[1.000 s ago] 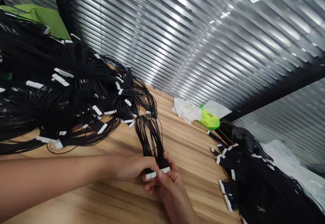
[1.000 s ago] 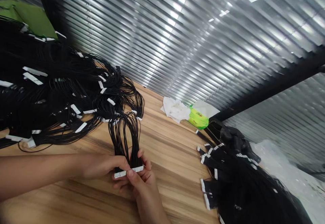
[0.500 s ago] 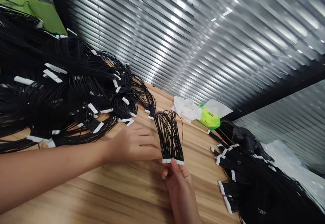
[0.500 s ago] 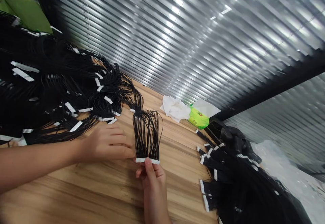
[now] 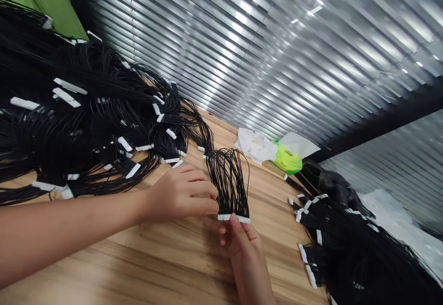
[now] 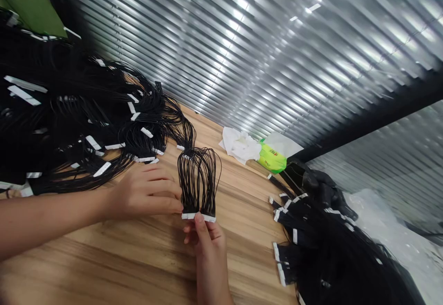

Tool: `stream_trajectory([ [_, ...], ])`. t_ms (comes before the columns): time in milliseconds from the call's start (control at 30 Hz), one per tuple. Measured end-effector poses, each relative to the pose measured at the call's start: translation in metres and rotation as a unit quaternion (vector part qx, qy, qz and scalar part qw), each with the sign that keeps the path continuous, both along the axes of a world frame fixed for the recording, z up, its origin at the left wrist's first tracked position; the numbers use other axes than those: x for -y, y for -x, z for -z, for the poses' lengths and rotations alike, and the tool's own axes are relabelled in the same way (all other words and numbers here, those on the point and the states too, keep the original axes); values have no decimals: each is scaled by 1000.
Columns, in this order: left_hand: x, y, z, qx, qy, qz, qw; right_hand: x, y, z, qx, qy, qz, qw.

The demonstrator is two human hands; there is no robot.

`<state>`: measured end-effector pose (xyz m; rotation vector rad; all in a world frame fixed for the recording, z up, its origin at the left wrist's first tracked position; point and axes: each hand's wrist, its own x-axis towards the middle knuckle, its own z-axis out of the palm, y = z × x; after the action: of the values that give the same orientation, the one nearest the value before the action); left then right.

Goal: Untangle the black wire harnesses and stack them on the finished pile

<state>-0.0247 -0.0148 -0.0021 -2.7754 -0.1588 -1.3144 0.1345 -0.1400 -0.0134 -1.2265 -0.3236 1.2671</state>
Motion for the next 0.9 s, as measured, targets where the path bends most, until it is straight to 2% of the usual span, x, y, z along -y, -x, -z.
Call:
stream_trajectory([
  [133, 2, -4, -1, -50, 4, 9, 999, 0, 0, -1, 5, 2, 5, 1000],
  [267, 3, -7, -2, -76, 8, -27, 997, 0, -2, 2, -5, -7, 15, 1000],
  [333, 1, -6, -1, -85, 42, -26, 995, 0, -5, 4, -21, -23, 24, 999],
  [400, -2, -4, 0, -102, 131, -18, 986, -2, -9, 7, -43, -43, 40, 997],
  [467, -5, -3, 2, -140, 272, -1, 952, -4, -12, 8, -66, -62, 62, 994],
  [567, -6, -4, 3, -149, 510, 60, 845, -5, -13, 10, -72, -79, 74, 992],
  [600, -6, -5, 3, -129, 568, 78, 809, -5, -12, 11, -61, -83, 71, 992],
  [633, -4, -6, 3, -107, 603, 86, 786, -4, -11, 12, -46, -83, 66, 993],
  [667, -2, -7, 3, -91, 611, 81, 782, -4, -9, 12, -28, -82, 59, 994],
  [700, 1, -8, 4, -88, 597, 68, 795, -3, -8, 13, -9, -80, 53, 995],
  [800, 7, -9, 6, -114, 505, 10, 856, 0, -3, 13, 31, -76, 38, 996],
  [900, 9, -9, 9, -99, 488, -62, 865, 1, -1, 11, 37, -77, 31, 996],
])
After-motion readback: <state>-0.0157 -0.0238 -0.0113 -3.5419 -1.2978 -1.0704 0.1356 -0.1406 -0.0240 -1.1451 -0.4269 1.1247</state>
